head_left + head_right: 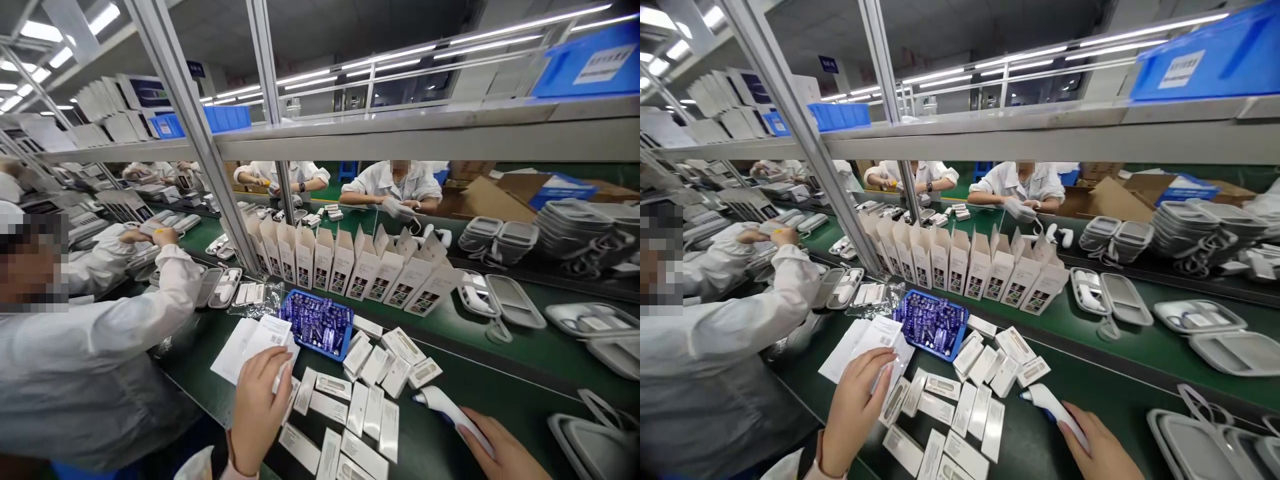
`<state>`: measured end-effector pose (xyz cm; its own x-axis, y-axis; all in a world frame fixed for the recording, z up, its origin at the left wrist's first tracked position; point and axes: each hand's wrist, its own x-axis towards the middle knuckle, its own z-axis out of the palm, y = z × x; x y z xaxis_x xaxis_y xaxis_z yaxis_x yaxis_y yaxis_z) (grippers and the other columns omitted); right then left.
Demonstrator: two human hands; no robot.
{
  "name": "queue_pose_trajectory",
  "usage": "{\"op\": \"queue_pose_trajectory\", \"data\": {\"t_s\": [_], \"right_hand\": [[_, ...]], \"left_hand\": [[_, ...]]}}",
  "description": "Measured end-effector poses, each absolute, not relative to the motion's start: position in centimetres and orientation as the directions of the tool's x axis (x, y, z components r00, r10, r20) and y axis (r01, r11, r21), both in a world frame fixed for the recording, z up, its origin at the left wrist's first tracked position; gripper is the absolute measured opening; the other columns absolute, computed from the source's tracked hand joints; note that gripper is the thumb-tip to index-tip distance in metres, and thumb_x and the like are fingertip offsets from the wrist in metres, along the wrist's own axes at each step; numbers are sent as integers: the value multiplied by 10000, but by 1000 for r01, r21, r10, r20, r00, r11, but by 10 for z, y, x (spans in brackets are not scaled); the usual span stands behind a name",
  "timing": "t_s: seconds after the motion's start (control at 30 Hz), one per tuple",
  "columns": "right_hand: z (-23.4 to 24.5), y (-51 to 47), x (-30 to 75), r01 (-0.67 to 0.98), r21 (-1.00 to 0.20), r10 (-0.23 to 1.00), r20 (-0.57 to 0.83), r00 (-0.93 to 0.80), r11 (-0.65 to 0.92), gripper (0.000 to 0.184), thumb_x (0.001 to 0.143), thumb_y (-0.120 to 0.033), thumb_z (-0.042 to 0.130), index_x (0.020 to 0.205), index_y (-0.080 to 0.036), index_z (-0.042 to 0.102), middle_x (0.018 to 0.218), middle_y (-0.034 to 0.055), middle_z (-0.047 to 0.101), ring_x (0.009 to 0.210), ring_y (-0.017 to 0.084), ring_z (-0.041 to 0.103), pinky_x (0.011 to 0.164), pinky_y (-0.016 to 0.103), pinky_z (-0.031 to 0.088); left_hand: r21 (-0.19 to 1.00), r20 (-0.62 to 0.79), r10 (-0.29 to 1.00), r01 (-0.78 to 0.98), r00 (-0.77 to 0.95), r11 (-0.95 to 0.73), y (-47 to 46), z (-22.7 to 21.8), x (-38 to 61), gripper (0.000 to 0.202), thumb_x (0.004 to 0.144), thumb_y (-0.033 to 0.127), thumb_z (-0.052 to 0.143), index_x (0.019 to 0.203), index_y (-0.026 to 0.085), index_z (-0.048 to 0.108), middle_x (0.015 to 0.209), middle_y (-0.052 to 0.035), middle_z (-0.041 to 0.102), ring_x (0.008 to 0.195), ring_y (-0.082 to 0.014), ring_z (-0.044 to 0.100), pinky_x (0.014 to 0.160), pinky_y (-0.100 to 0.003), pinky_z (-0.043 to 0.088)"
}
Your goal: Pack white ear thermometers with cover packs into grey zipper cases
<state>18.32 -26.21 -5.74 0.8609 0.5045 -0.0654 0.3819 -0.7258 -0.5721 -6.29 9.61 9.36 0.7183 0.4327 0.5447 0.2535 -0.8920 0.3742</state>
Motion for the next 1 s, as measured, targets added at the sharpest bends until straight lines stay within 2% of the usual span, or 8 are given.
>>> {"op": "queue_pose_trajectory", "data": {"t_s": [0.07, 0.23, 0.37, 0.5, 0.6, 0.67, 0.77, 1.0], "right_hand": [[-48, -257, 183, 356, -588, 490, -79, 868, -726, 496, 858, -581, 472, 1126, -246, 719, 1138, 118, 723, 1002, 302, 715, 844, 382, 578], [-19, -244, 182, 394, -586, 553, -114, 825, -708, 314, 838, -437, 512, 876, -226, 741, 938, 99, 711, 836, 267, 710, 792, 366, 542], [-1, -249, 178, 246, -657, 461, -174, 870, -713, 243, 830, -415, 540, 780, -220, 676, 791, 48, 687, 738, 236, 663, 700, 337, 491], [8, -267, 169, -228, -876, 453, -424, 784, -424, 338, 806, -531, 611, 753, -199, 641, 728, 38, 684, 716, 232, 666, 646, 319, 481], [12, -282, 158, -520, -854, 511, -444, 736, 7, 383, 758, -492, 729, 1021, -220, 670, 901, 49, 712, 785, 215, 680, 732, 336, 506], [14, -294, 151, -556, -804, 485, -407, 774, 211, 510, 699, -427, 800, 1149, -247, 643, 911, 45, 701, 811, 217, 671, 790, 362, 511], [13, -312, 143, -548, -792, 451, -399, 798, 268, 473, 686, -379, 819, 1110, -232, 666, 882, 56, 687, 819, 228, 651, 795, 368, 502], [2, -313, 134, -567, -750, 429, -413, 803, 340, 293, 780, -403, 756, 1002, -238, 661, 916, 55, 681, 794, 219, 639, 763, 374, 487]], "left_hand": [[371, 509, 378, 199, 773, -907, 97, 89, -60, 210, 962, 198, 505, 1108, 242, 650, 1086, -56, 724, 1015, -236, 669, 867, -377, 527], [311, 440, -23, -176, 898, -934, 66, 62, -33, 275, 891, 140, 572, 1141, 242, 626, 1056, -35, 738, 947, -213, 695, 795, -321, 555], [351, 363, -130, -265, 923, -898, 31, 63, -4, 289, 882, 131, 559, 1143, 237, 623, 1067, -39, 739, 936, -231, 700, 805, -360, 561], [430, 269, -113, -224, 957, -875, 2, 84, 31, 239, 934, 173, 497, 1108, 245, 645, 1054, -37, 737, 914, -238, 703, 769, -384, 568], [485, 160, -93, -160, 983, -860, -17, 92, 58, 240, 951, 191, 488, 1121, 240, 652, 1084, -41, 732, 972, -243, 697, 827, -398, 563], [453, 78, -58, -87, 995, -887, -25, 90, 72, 262, 945, 214, 528, 1182, 213, 639, 1118, -67, 719, 1017, -276, 682, 874, -439, 546], [329, -6, 36, 36, 999, -944, -27, 80, 79, 279, 933, 226, 560, 1194, 169, 642, 1078, -99, 700, 987, -318, 667, 852, -482, 527], [197, 160, 237, 205, 958, -959, -32, 53, 86, 426, 896, 387, 642, 1224, 116, 626, 1088, -162, 631, 1008, -374, 579, 845, -517, 462]]}}
